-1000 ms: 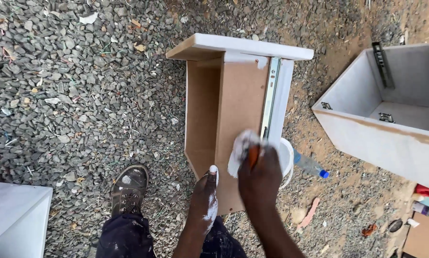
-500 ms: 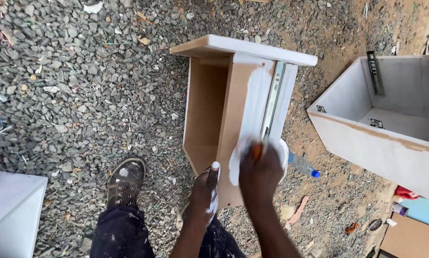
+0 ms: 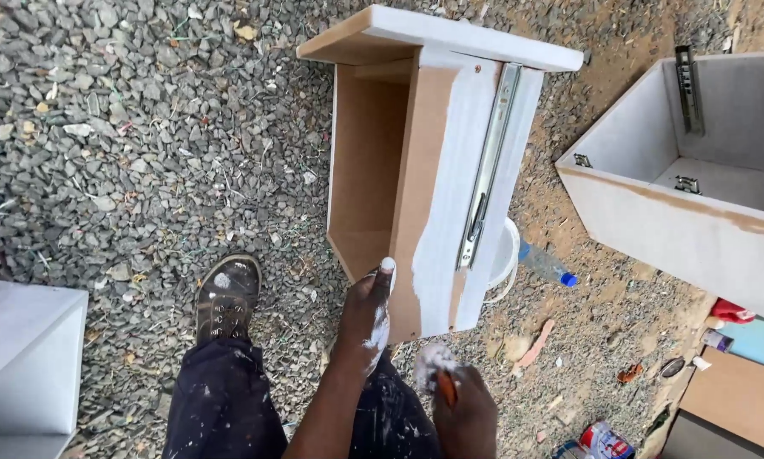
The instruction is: The person paints a wooden drawer white using a cloth. They apply the paint to the exterior sides, the front face, and the interior surfaces of the drawer, repeatedly dipping the cloth into a paint bucket to reload.
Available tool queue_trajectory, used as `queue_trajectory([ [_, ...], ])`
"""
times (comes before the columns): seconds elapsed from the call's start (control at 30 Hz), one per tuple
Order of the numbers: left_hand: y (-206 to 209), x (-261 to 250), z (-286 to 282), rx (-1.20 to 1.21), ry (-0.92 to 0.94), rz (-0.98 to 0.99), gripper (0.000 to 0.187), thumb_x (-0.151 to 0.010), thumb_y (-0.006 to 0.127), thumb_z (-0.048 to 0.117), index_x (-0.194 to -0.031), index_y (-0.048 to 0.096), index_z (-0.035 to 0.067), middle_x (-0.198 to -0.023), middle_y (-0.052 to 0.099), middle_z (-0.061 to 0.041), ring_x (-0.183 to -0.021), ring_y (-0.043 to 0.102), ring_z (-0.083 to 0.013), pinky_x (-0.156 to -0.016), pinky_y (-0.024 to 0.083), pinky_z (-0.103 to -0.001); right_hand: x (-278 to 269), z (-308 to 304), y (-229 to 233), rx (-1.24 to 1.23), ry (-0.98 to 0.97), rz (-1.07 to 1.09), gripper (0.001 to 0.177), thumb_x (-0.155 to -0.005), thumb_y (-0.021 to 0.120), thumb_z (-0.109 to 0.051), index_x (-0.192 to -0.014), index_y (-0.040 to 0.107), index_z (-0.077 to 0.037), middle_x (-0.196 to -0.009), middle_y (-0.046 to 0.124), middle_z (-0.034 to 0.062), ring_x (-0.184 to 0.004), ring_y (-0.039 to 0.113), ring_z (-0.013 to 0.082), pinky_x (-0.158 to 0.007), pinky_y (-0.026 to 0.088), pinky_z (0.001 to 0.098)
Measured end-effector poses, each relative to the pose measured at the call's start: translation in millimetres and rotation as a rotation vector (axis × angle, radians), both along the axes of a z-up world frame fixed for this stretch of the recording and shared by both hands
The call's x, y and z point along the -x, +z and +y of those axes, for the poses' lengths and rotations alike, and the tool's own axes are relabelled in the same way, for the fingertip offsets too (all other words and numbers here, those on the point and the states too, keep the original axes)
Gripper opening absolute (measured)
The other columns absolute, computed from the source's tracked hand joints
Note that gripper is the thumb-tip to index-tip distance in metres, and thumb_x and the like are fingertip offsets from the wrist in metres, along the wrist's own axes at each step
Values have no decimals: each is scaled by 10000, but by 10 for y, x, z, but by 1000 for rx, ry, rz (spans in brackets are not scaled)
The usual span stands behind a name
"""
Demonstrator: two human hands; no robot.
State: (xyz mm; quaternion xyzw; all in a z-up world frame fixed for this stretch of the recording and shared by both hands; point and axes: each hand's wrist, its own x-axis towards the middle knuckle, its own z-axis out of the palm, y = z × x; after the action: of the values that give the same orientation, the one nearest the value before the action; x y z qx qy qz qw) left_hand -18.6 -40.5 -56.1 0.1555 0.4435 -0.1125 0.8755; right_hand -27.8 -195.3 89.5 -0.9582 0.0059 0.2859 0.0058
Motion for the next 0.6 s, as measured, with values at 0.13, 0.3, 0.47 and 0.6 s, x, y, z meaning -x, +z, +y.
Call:
queue_trajectory([
  [0.13,105,-41,105,-73,-141,22,611,-874,578,632,-870,588,21,-697,474,-29,-638,388,-132,-594,303,-319,-475,559,73,-7,-110,-235,142,-936,678,-170,-876,672,-41,-741,630,68,-551,547,181,-493,474,329],
  [0.3,20,-28,13,-8,-22,8,578,-883,624,601,-830,567,28,-699,443,-17,-628,338,-115,-570,248,-305,-1020,1081,-27,-135,-439,-424,194,-962,682,-127,-1082,694,25,-922,746,154,-727,703,218,-659,603,327],
  [0.47,220,-95,143,-101,-154,33,650,-891,567,618,-869,646,-27,-707,530,-56,-649,424,-136,-608,340,-310,-942,849,-35,-65,-229,-382,236,-987,696,-170,-829,589,-32,-689,583,75,-544,463,170,-496,401,353],
  [0.6,93,-14,148,-143,-185,37,617,-915,559,609,-768,588,11,-637,483,-44,-578,393,-134,-552,310,-316,-429,543,-170,-119,-98,-403,243,-953,724,-171,-814,573,-42,-640,611,69,-470,531,162,-419,460,329],
])
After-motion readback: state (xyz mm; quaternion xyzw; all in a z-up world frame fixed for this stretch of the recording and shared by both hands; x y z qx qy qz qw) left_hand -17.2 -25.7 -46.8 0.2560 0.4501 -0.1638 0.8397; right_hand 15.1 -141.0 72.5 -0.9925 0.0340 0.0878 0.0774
